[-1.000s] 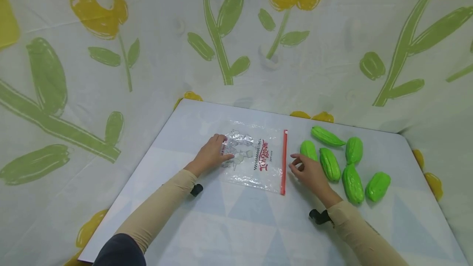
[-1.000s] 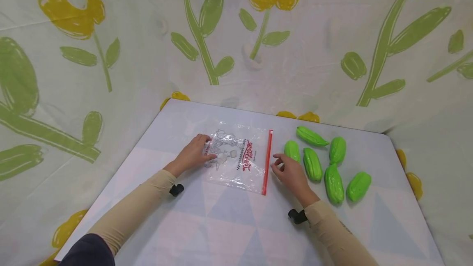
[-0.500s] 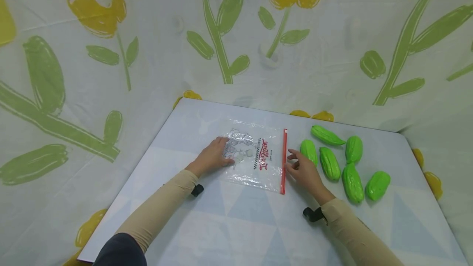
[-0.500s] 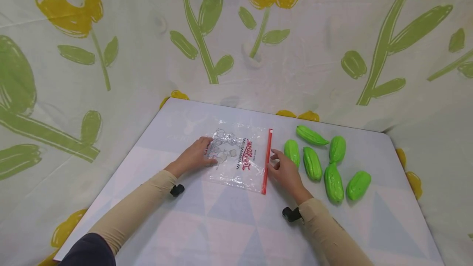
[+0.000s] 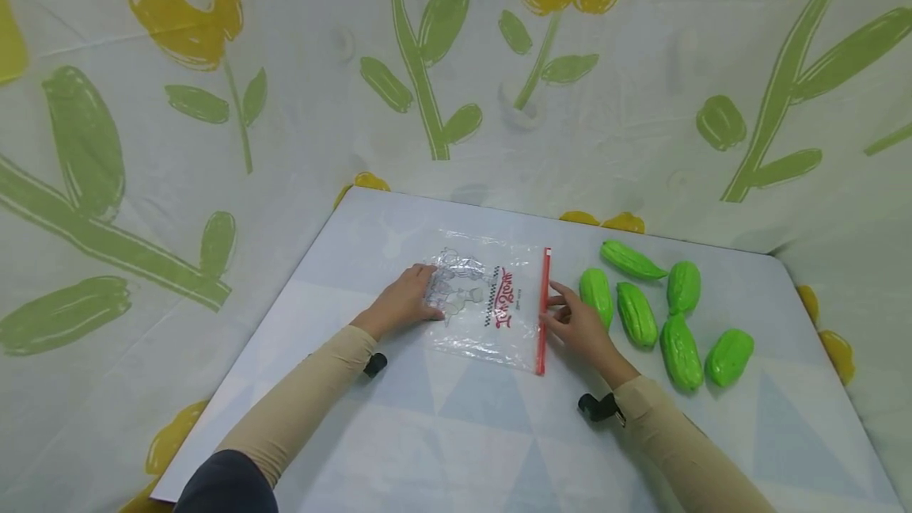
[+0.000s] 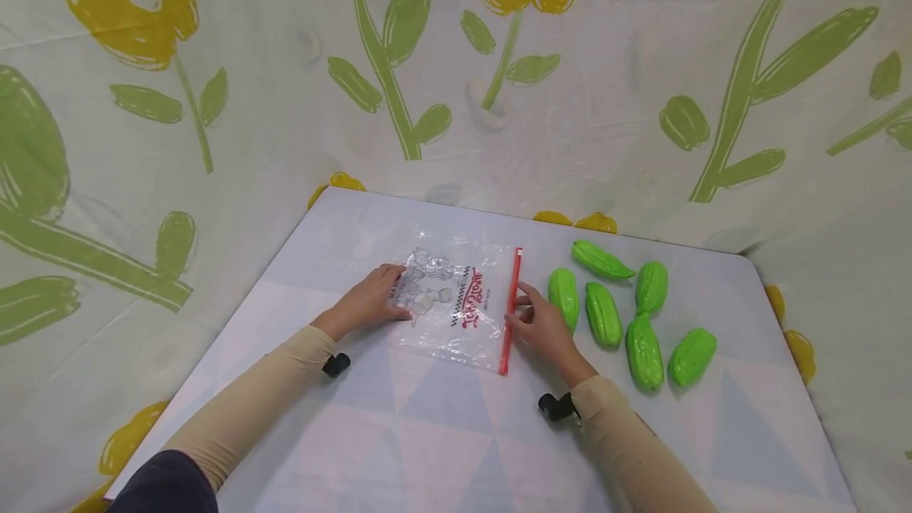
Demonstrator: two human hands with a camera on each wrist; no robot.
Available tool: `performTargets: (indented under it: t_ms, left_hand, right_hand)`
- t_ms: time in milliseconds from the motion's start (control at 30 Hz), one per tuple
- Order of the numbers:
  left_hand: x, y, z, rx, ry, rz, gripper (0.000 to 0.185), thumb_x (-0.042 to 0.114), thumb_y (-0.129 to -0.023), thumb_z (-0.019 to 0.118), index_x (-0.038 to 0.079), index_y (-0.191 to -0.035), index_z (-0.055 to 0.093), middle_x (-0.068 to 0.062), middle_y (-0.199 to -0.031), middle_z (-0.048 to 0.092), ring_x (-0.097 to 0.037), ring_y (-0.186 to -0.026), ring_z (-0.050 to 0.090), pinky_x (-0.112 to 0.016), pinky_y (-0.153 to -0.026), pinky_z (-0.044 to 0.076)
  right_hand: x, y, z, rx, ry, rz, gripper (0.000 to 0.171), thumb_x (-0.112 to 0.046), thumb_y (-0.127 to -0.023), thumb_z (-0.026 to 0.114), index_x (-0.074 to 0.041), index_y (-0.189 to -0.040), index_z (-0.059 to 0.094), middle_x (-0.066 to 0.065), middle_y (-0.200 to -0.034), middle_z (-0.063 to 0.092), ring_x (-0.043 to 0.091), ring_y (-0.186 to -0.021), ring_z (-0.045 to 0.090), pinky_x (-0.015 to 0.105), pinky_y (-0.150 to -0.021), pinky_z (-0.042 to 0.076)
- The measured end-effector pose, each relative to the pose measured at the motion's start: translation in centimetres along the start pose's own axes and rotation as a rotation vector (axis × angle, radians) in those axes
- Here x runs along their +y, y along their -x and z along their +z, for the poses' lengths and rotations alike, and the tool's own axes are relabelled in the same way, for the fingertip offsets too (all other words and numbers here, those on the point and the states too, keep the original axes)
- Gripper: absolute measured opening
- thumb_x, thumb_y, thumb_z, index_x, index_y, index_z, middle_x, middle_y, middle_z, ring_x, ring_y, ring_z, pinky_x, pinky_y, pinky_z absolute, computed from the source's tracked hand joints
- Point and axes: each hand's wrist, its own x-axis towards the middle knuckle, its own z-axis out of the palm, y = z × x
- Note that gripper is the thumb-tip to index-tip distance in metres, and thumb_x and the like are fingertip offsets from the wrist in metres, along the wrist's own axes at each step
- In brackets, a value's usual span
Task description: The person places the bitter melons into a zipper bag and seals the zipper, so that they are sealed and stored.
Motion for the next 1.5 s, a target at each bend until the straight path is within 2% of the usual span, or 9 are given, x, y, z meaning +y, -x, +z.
performTargets:
  t_ms: [300,400,533,667,800,1000,1133,1367,1500]
  left_hand:
    - [0.0,0.3,-0.5,-0.042,-0.019,-0.024,0.099,0.049,-0.071,0.076,0.004,-0.145,0.026,-0.017,-0.145,0.033,-0.031,-0.133,0.032,-0.042,-0.108,0.030]
    - [0.2,0.2,-0.7,-0.051,-0.031,-0.033,0.100,0.050,-0.071,0.075,0.005,-0.145,0.026,-0.016,-0.145,0.032,-0.030,-0.133,0.032,-0.042,-0.108,0.031]
    - [0.3,-0.1,-0.5,-0.041,-0.042,-0.035,0.100,0.052,-0.071,0.074,0.005,-0.145,0.026,-0.017,-0.144,0.033,-0.031,-0.132,0.033,-0.043,-0.107,0.032]
    - [0.8,-0.6,-0.1,-0.029,-0.041,-0.009,0.099,0.054,-0.072,0.073,0.005,-0.145,0.026,-0.017,-0.145,0.033,-0.031,-0.133,0.032,-0.043,-0.107,0.031]
    - [1.7,-1.0,0.1,-0.022,-0.038,0.009,0.099,0.054,-0.073,0.072,0.007,-0.146,0.025,-0.016,-0.147,0.031,-0.031,-0.135,0.029,-0.045,-0.107,0.030]
    - [3.4,-1.7,0.2,-0.004,-0.037,0.017,0.097,0.056,-0.074,0.069,0.011,-0.147,0.025,-0.012,-0.147,0.031,-0.029,-0.135,0.030,-0.044,-0.107,0.031]
    - [4.4,-2.1,0.7,0.016,0.006,0.051,0.095,0.055,-0.074,0.070,0.013,-0.147,0.026,-0.012,-0.147,0.032,-0.029,-0.135,0.030,-0.044,-0.108,0.029]
    - [6.5,-2.9,1.8,0.013,0.002,0.125,0.090,0.056,-0.077,0.067,0.013,-0.146,0.029,-0.009,-0.145,0.036,-0.026,-0.133,0.033,-0.040,-0.108,0.030]
    - [7.8,-3.2,2.2,0.001,0.013,0.159,0.089,0.055,-0.077,0.067,0.012,-0.145,0.029,-0.009,-0.143,0.038,-0.025,-0.131,0.036,-0.038,-0.107,0.033]
  right_hand:
    - [-0.5,-0.2,0.0,-0.077,-0.088,0.004,0.073,-0.029,-0.085,0.067,-0.023,-0.146,0.027,0.004,-0.120,0.061,0.020,-0.098,0.058,0.035,-0.080,0.053]
    - [-0.3,-0.2,-0.1,-0.101,-0.137,-0.001,0.068,-0.023,-0.089,0.062,-0.024,-0.147,0.026,0.005,-0.122,0.060,0.020,-0.102,0.058,0.037,-0.085,0.052]
    - [-0.1,-0.4,-0.1,-0.135,-0.204,-0.014,0.062,-0.010,-0.092,0.051,-0.025,-0.147,0.025,0.008,-0.126,0.057,0.022,-0.104,0.058,0.036,-0.084,0.052]
    - [0.2,-0.5,0.0,-0.143,-0.198,-0.039,0.064,-0.007,-0.092,0.050,-0.024,-0.148,0.024,0.008,-0.127,0.057,0.023,-0.109,0.056,0.037,-0.086,0.052]
    - [0.4,-0.5,0.1,-0.133,-0.180,-0.055,0.063,-0.010,-0.093,0.052,-0.024,-0.148,0.024,0.006,-0.126,0.058,0.022,-0.113,0.055,0.040,-0.089,0.049]
    - [0.3,-0.3,-0.1,-0.138,-0.265,-0.037,0.059,-0.012,-0.095,0.050,-0.023,-0.147,0.024,0.007,-0.126,0.057,0.023,-0.109,0.057,0.037,-0.086,0.052]
    - [0.1,-0.3,-0.2,-0.152,-0.312,-0.037,0.061,-0.013,-0.095,0.052,-0.022,-0.148,0.022,0.010,-0.128,0.056,0.026,-0.110,0.055,0.035,-0.084,0.053]
    - [-1.5,0.2,-1.2,-0.203,-0.420,-0.116,0.065,0.007,-0.091,0.040,-0.008,-0.149,0.014,0.024,-0.131,0.050,0.039,-0.104,0.053,0.043,-0.083,0.052]
    - [-1.9,0.4,-1.5,-0.233,-0.437,-0.141,0.067,0.011,-0.090,0.035,-0.007,-0.149,0.010,0.024,-0.133,0.048,0.040,-0.104,0.052,0.047,-0.085,0.050]
